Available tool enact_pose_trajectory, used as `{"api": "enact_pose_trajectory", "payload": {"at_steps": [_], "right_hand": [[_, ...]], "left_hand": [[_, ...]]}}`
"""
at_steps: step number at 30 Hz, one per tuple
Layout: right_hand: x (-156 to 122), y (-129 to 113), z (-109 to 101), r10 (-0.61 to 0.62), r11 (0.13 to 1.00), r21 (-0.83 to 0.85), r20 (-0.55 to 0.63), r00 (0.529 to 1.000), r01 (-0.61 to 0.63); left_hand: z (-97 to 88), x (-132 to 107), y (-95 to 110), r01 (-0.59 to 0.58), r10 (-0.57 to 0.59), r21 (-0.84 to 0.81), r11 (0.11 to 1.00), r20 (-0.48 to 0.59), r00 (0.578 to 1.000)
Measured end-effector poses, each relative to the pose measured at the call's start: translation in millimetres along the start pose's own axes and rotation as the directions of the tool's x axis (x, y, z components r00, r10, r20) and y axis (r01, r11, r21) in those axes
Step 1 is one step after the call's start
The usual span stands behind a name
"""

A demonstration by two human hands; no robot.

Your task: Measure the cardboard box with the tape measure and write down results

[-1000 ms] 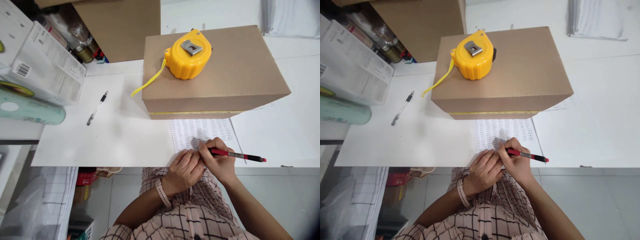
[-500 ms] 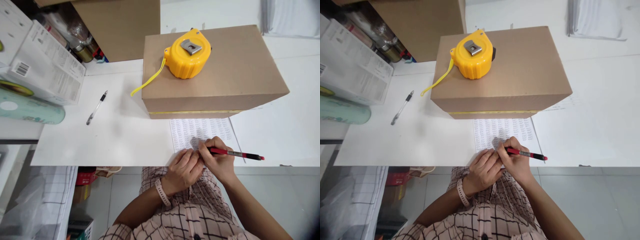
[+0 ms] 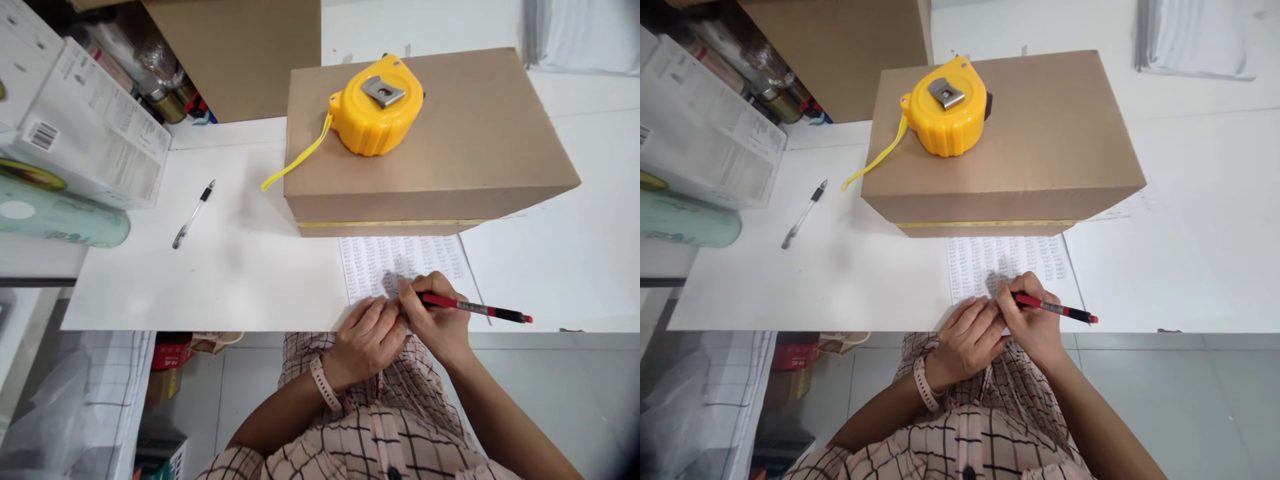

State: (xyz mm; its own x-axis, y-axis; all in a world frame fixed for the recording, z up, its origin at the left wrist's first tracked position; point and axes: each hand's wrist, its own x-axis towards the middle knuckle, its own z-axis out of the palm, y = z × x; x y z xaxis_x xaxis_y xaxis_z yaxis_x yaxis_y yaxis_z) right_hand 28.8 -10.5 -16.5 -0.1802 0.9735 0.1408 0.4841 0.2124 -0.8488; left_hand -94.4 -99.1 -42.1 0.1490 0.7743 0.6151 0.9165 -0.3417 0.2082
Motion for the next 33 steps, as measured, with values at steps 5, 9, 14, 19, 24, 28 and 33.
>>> {"api": "enact_pose_trajectory", "payload": {"at_steps": [5,9,14,19,24,28,33], "right_hand": [[-0.6,0.8,-0.4,-0.002,1.0,-0.009,0.011,1.0,0.002],[-0.4,0.0,-0.7,0.008,1.0,-0.005,0.004,1.0,-0.008],[0.2,-2.0,-1.0,0.001,1.0,-0.008,-0.009,1.0,-0.001],[1.6,-4.6,-0.3,-0.023,1.0,-0.005,-0.002,1.0,0.023],[1.2,-4.0,-1.5,-0.021,1.0,-0.018,-0.005,1.0,0.021],[1.0,-4.4,-0.8,-0.006,1.0,-0.007,-0.008,1.0,0.006],[1.8,-8.8,1.6,0.046,0.991,0.128,-0.109,0.993,-0.032]], "left_hand": [[-0.8,1.1,-0.3,-0.002,0.002,-0.006,1.0,-0.004,1.0],[-1.3,2.4,-0.4,0.002,-0.002,-0.001,1.0,-0.011,1.0],[-0.9,1.2,-0.3,-0.008,0.008,0.007,1.0,-0.001,1.0],[0.1,0.8,-0.5,-0.003,0.003,0.012,1.0,-0.015,1.0],[-0.4,1.6,-0.5,-0.002,0.002,0.006,1.0,-0.013,1.0],[-0.7,1.8,-0.4,0.001,-0.001,0.002,1.0,-0.01,1.0],[-0.8,2.0,-0.6,-0.004,0.004,0.005,1.0,-0.014,1.0]]}}
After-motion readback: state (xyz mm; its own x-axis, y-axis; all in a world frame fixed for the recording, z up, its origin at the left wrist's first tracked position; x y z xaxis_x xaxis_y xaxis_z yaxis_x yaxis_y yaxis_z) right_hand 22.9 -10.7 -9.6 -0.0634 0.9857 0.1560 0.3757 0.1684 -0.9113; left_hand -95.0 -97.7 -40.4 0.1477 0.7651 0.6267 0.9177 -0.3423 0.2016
